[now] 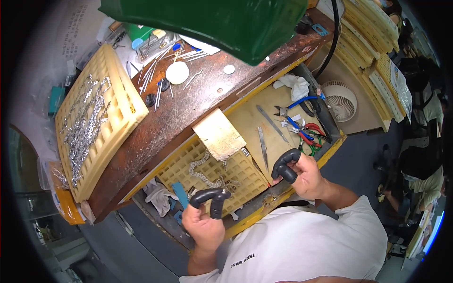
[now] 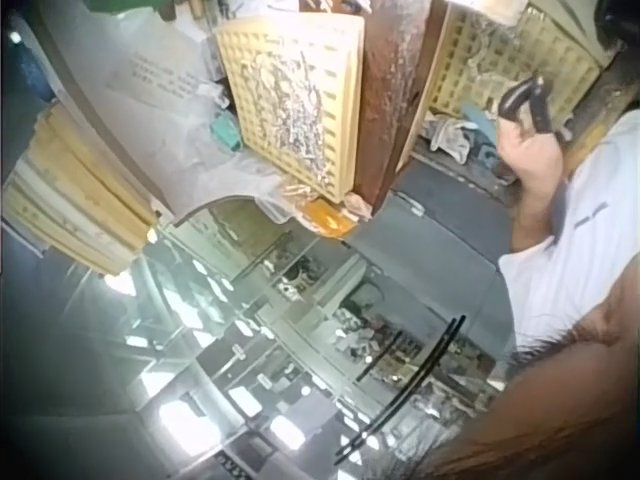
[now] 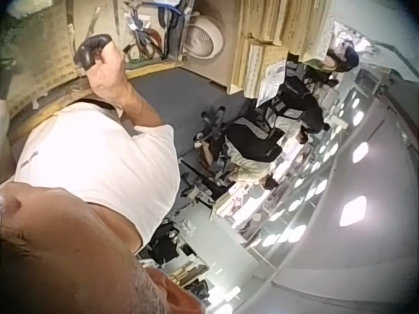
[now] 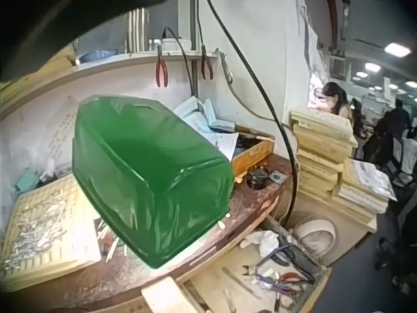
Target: Assembling and organizing silver-colored jewelry chains using pliers at a workbench.
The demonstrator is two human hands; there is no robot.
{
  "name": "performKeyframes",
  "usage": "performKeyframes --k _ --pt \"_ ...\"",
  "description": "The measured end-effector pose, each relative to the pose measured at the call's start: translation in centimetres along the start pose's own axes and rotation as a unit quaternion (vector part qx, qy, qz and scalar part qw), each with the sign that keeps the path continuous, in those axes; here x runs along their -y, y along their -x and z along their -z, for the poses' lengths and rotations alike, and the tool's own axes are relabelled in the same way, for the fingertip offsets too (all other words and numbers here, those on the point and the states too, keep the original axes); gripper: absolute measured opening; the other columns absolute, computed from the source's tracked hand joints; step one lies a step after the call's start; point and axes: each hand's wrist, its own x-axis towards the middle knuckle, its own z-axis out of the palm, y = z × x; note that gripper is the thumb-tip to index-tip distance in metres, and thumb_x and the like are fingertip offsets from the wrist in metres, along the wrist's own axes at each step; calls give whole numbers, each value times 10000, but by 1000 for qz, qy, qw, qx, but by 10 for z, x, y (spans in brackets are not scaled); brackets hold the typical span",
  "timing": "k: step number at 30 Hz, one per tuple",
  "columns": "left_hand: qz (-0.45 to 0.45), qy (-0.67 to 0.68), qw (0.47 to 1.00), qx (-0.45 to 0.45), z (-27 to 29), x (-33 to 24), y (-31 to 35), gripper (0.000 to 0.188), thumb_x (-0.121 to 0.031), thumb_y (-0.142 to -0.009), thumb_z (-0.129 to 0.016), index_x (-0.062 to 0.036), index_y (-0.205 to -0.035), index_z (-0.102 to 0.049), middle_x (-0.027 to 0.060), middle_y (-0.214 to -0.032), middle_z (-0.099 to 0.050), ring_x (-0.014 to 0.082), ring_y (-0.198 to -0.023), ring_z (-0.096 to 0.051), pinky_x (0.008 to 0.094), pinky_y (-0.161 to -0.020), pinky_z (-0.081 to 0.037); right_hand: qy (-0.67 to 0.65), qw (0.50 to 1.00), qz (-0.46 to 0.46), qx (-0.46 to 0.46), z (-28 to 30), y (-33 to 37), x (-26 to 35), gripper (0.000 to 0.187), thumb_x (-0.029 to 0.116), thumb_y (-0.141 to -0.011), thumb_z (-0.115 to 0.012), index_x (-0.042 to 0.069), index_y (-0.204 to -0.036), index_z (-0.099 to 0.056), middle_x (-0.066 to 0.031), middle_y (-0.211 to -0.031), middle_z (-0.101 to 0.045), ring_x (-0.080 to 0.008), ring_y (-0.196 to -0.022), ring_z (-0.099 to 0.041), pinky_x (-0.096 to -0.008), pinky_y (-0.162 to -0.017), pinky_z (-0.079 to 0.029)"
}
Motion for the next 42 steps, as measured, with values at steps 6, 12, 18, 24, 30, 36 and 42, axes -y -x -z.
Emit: performKeyframes --k 6,12,18,24,30,36,42 --pt "-32 70 997 -17 6 -21 -9 148 84 -920 -658 71 -1049 -587 236 -1004 -718 273 -942 -724 350 -906 -550 -25 996 -30 75 -20 -10 -4 121 -22 -945 -574 -39 -1061 -602 -136 -988 -683 -227 -927 -702 -315 -846 -553" --pt "-67 104 992 1 0 -33 -11 165 7 -975 -605 40 -1107 -513 260 -978 -719 314 -901 -735 363 -867 -561 -1 937 163 310 -58 -29 -23 301 -35 -777 -540 -36 -1069 -610 -178 -959 -493 -365 -961 -518 -418 -871 -448" --pt "-182 94 973 -109 35 -38 -21 273 -143 -1000 -550 45 -1196 -521 255 -992 -707 359 -883 -740 456 -835 -623 -117 906 38 405 -57 -28 -7 191 -8 -906 -583 -39 -1093 -603 -156 -1020 -580 -302 -951 -590 -385 -850 -470" --pt "-188 128 935 -273 100 -15 -8 247 -133 -987 -532 19 -1180 -555 173 -939 -709 272 -793 -722 488 -809 -606 -159 896 25 414 -30 -47 40 147 41 -970 -625 -14 -1105 -643 -123 -1056 -628 -246 -971 -620 -351 -861 -481" --pt "-131 272 900 -314 123 24 11 202 -169 -975 -571 -25 -1114 -601 118 -913 -690 216 -756 -671 460 -868 -556 -107 888 22 447 -25 -63 90 141 61 -981 -635 -37 -1083 -633 -128 -1027 -640 -245 -941 -630 -359 -831 -505" --pt "62 253 946 -194 84 47 18 139 -29 -990 -457 20 -1064 -564 158 -960 -682 334 -869 -724 445 -812 -610 -91 869 89 478 -47 -79 123 152 47 -989 -612 -58 -1099 -600 -148 -999 -621 -250 -905 -611 -341 -815 -495" --pt "6 306 952 -30 33 15 20 323 -118 -1003 -517 42 -1282 -488 188 -1318 -595 286 -1220 -597 419 -1073 -461 -157 869 -7 469 -84 -86 130 223 28 -990 -540 -30 -1206 -545 -90 -1118 -644 -127 -1029 -579 -287 -888 -494"
